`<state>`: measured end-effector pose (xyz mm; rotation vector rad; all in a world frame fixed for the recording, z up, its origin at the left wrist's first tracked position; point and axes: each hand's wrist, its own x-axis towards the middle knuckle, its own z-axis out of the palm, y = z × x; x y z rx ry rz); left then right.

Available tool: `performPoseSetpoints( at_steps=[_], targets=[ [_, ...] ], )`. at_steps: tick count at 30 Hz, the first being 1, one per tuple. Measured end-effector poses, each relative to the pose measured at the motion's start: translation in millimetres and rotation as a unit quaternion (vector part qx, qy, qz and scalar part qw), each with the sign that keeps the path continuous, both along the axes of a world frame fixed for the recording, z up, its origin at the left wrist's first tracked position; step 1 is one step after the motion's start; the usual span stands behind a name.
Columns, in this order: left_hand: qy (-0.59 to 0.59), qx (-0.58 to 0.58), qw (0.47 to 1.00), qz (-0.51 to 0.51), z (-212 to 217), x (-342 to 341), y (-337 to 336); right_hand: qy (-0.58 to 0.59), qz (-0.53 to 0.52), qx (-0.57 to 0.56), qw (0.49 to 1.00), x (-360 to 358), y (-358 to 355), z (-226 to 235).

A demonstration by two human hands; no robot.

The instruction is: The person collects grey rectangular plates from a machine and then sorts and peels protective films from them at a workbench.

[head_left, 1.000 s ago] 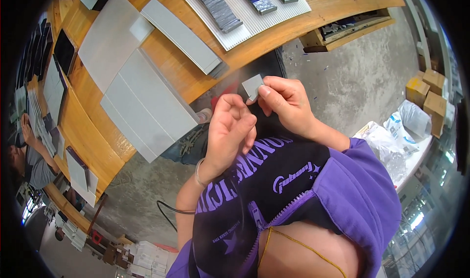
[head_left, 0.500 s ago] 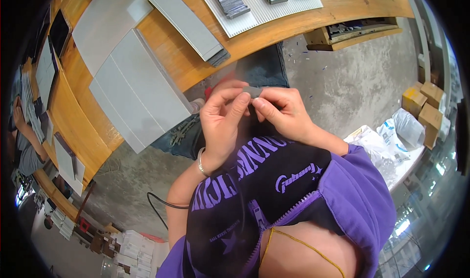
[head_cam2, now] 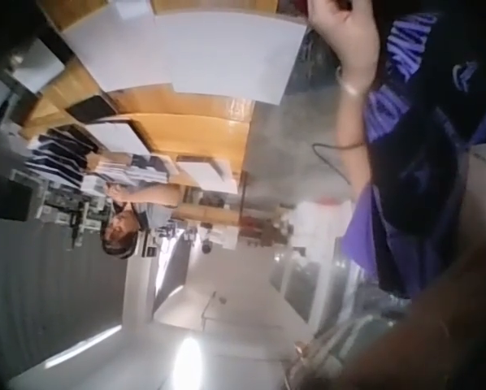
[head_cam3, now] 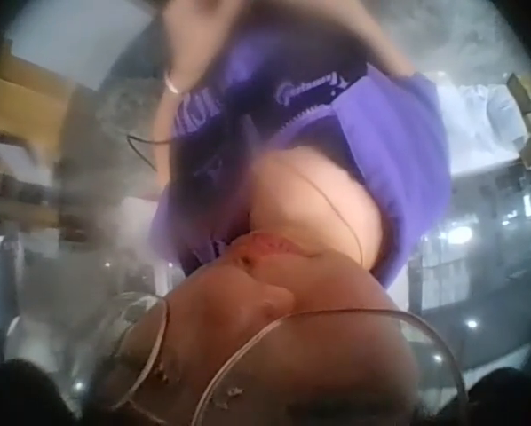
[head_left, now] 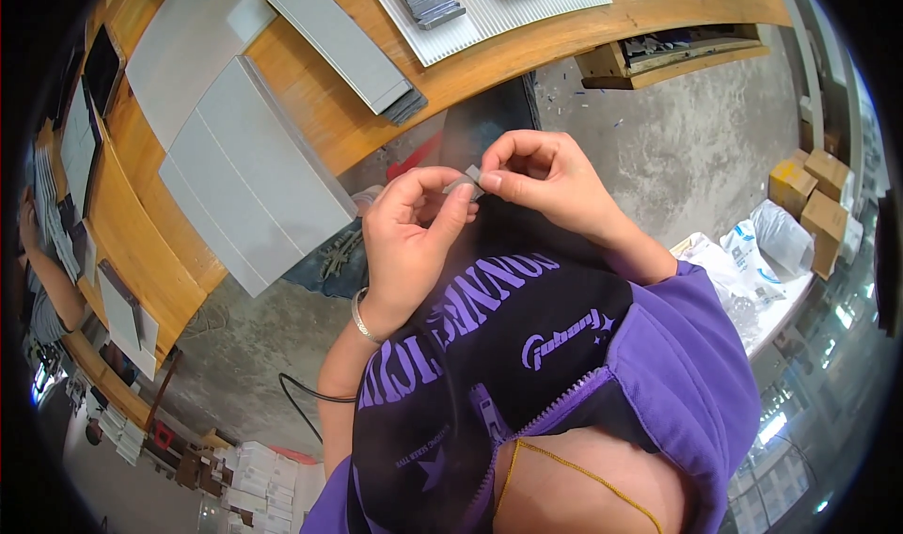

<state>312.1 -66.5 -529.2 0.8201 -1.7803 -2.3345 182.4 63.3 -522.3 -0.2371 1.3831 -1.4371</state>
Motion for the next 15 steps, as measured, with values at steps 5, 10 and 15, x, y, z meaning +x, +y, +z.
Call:
performPoseSetpoints(
  at_steps=[5,10,15],
  targets=[
    [0.007,0.073,0.997,0.037,1.4,-3.4,-0.5,-0.065,-0.018,0.001,0.998,1.2,-1.6,-0.8],
    [0.028,0.042,0.998,0.041,-3.5,-4.1,-1.8,0.060,-0.038,-0.020,0.997,5.4,-2.6,-5.6],
    [0.035,0.041,0.998,0.043,-4.1,-4.1,-0.8,0.070,-0.031,-0.007,0.997,4.8,-4.2,-5.8]
  ],
)
